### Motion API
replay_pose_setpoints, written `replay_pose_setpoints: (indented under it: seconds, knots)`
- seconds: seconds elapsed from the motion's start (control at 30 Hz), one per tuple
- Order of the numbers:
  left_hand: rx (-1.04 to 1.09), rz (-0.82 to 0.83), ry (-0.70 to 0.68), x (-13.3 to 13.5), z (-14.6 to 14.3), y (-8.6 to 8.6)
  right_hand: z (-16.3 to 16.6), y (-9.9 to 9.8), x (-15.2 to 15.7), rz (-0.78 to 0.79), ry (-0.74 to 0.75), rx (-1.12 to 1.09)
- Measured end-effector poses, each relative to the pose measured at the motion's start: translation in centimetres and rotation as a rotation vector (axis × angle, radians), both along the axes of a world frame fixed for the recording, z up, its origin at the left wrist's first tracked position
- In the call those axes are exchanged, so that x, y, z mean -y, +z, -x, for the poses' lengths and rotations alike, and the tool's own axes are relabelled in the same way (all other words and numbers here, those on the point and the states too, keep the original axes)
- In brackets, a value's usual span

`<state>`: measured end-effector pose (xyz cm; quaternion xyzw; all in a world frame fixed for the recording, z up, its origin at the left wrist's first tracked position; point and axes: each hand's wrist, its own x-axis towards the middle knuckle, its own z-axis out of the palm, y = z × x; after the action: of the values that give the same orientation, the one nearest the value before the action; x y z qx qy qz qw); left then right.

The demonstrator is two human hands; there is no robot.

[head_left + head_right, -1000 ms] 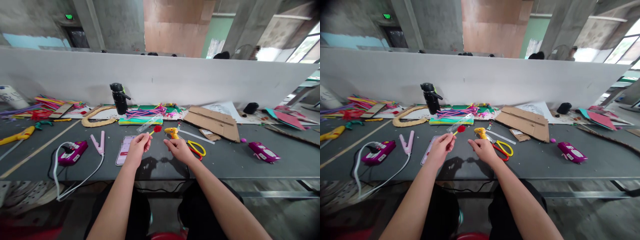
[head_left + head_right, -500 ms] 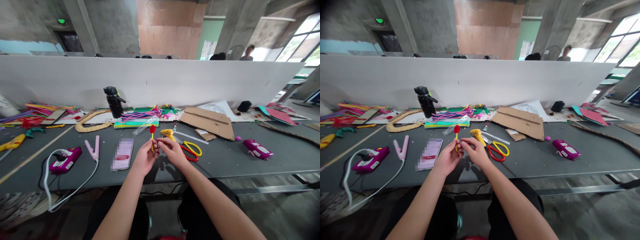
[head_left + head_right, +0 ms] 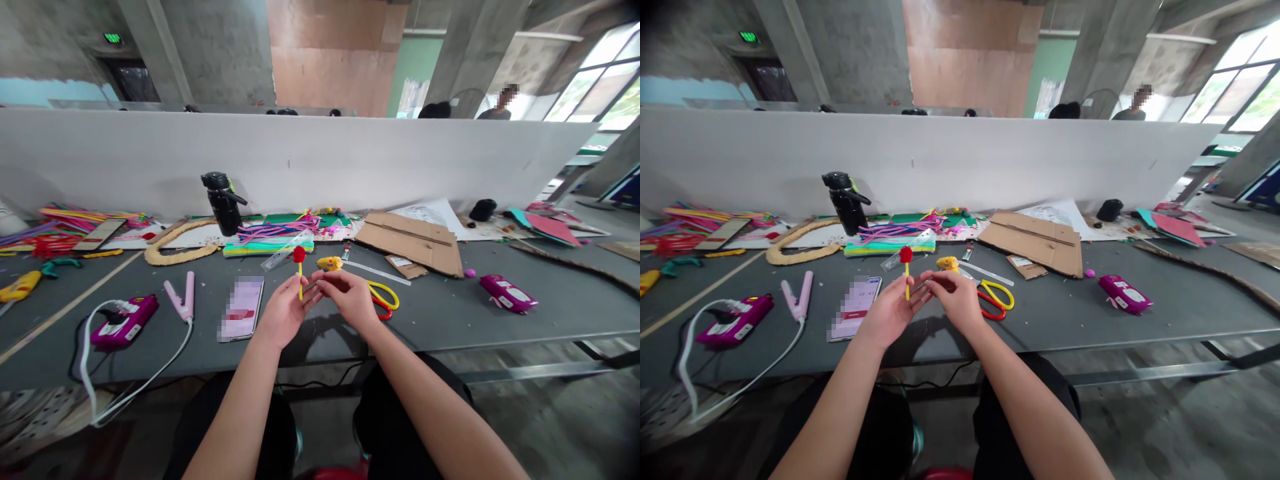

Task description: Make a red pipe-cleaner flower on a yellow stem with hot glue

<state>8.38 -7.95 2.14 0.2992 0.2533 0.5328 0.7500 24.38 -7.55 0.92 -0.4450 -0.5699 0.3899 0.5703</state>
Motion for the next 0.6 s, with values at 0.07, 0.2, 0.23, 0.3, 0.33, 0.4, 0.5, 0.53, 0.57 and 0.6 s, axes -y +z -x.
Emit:
replay_pose_setpoints:
  seconds: [0.07, 0.2, 0.23, 0.3, 0.33, 0.4, 0.5, 0.53, 0.57, 0.6]
  knots:
    - [-0.018, -0.025, -0.015, 0.0, 0.6, 0.4, -0.4, 0.1, -0.2, 0.012, -0.012, 0.001]
    - [-0.04, -0.042, -0.014, -0.1, 2.2, 1.0, -1.0, 0.5, -0.3, 0.001, -0.081, 0.052]
    - [-0.035, -0.043, -0.011, -0.1, 2.6, 1.2, -1.0, 0.5, -0.3, -0.002, -0.096, 0.077]
    - [-0.007, -0.036, -0.004, -0.1, 3.2, 1.3, -1.1, 0.4, -0.2, 0.014, -0.109, 0.107]
    - [0.015, -0.023, 0.001, 0.0, 3.3, 1.3, -1.1, 0.4, -0.2, 0.031, -0.101, 0.103]
    - [0.069, 0.021, 0.003, 0.1, 3.3, 1.3, -1.0, 0.3, -0.1, 0.051, -0.034, 0.075]
    - [0.164, 0.033, -0.039, 0.3, 2.7, 1.3, -0.6, 0.5, 0.2, 0.041, 0.201, -0.021]
    - [0.188, 0.013, -0.059, 0.4, 2.5, 1.3, -0.4, 0.7, 0.4, 0.048, 0.298, -0.065]
    - [0.203, -0.01, -0.074, 0.5, 2.2, 1.3, -0.2, 0.8, 0.6, 0.065, 0.392, -0.105]
    - [0.211, -0.03, -0.081, 0.6, 2.0, 1.3, -0.1, 0.9, 0.9, 0.084, 0.472, -0.136]
